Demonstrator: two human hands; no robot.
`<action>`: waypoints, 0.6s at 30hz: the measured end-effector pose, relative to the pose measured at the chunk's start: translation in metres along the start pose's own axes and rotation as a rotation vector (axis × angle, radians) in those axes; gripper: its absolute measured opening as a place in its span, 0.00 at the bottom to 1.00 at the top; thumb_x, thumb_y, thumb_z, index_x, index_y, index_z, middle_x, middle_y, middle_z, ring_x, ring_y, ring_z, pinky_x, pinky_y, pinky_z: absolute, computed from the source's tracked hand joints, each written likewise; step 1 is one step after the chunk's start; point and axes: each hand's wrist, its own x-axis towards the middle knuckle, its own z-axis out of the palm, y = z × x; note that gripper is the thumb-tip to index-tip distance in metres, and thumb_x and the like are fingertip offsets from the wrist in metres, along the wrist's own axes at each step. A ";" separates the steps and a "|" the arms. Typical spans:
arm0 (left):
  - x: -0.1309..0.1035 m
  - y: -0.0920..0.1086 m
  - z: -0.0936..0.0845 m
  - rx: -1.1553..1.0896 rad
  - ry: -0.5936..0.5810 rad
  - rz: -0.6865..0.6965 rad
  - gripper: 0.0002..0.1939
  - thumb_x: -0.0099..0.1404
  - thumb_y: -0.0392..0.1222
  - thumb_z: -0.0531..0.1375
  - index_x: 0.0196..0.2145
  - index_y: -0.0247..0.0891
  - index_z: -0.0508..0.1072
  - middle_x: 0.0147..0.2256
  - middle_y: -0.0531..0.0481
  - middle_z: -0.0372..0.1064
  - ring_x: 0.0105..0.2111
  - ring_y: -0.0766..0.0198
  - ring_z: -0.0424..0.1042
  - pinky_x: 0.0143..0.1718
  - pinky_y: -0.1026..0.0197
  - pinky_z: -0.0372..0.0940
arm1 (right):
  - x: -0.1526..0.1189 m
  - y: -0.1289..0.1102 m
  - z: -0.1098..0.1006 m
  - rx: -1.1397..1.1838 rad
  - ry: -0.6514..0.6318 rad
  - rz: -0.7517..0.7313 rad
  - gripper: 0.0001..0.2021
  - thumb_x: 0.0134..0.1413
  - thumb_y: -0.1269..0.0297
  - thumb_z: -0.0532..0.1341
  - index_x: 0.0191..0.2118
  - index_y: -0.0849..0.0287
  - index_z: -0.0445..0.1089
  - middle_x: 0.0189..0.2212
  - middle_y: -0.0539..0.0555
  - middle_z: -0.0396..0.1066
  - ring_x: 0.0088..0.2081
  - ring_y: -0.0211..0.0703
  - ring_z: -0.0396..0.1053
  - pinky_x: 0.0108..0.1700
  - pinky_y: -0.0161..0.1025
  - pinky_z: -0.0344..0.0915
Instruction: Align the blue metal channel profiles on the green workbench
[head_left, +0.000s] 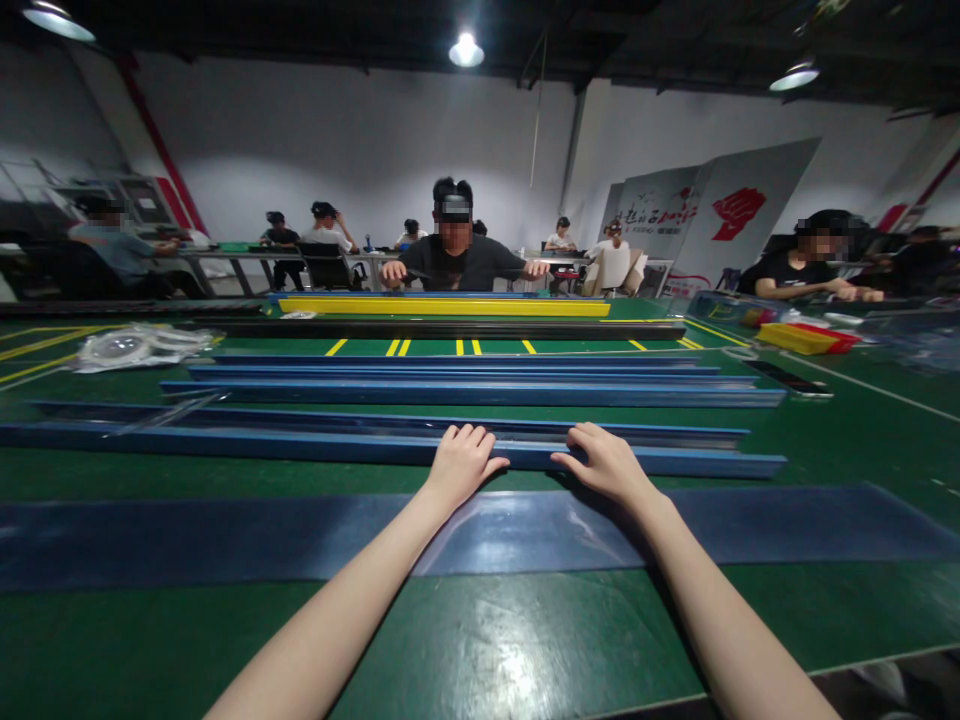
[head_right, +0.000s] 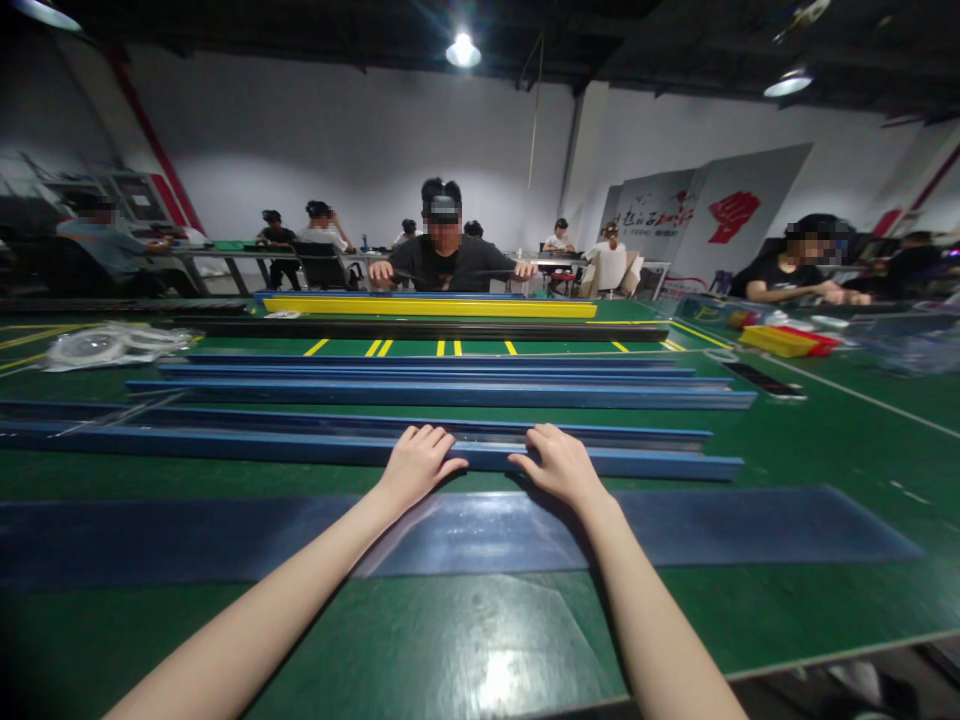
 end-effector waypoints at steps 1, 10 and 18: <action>0.000 0.000 0.000 -0.001 0.000 -0.001 0.16 0.59 0.54 0.55 0.31 0.36 0.67 0.31 0.48 0.68 0.34 0.59 0.64 0.34 0.58 0.52 | 0.000 0.001 0.000 0.000 0.001 0.002 0.15 0.54 0.52 0.52 0.25 0.57 0.61 0.26 0.52 0.65 0.30 0.40 0.62 0.30 0.33 0.53; 0.001 -0.001 0.000 -0.034 0.004 0.002 0.18 0.59 0.54 0.55 0.38 0.35 0.66 0.34 0.47 0.69 0.36 0.58 0.65 0.36 0.58 0.52 | 0.002 0.004 -0.004 -0.013 -0.037 0.014 0.15 0.54 0.53 0.51 0.25 0.58 0.63 0.27 0.53 0.65 0.29 0.39 0.61 0.29 0.33 0.52; 0.001 0.000 -0.001 -0.056 0.012 0.016 0.18 0.58 0.53 0.56 0.38 0.35 0.66 0.33 0.47 0.69 0.37 0.58 0.65 0.42 0.56 0.52 | -0.002 0.009 -0.006 -0.063 -0.037 0.031 0.15 0.54 0.54 0.51 0.24 0.58 0.63 0.27 0.53 0.65 0.29 0.39 0.61 0.28 0.34 0.51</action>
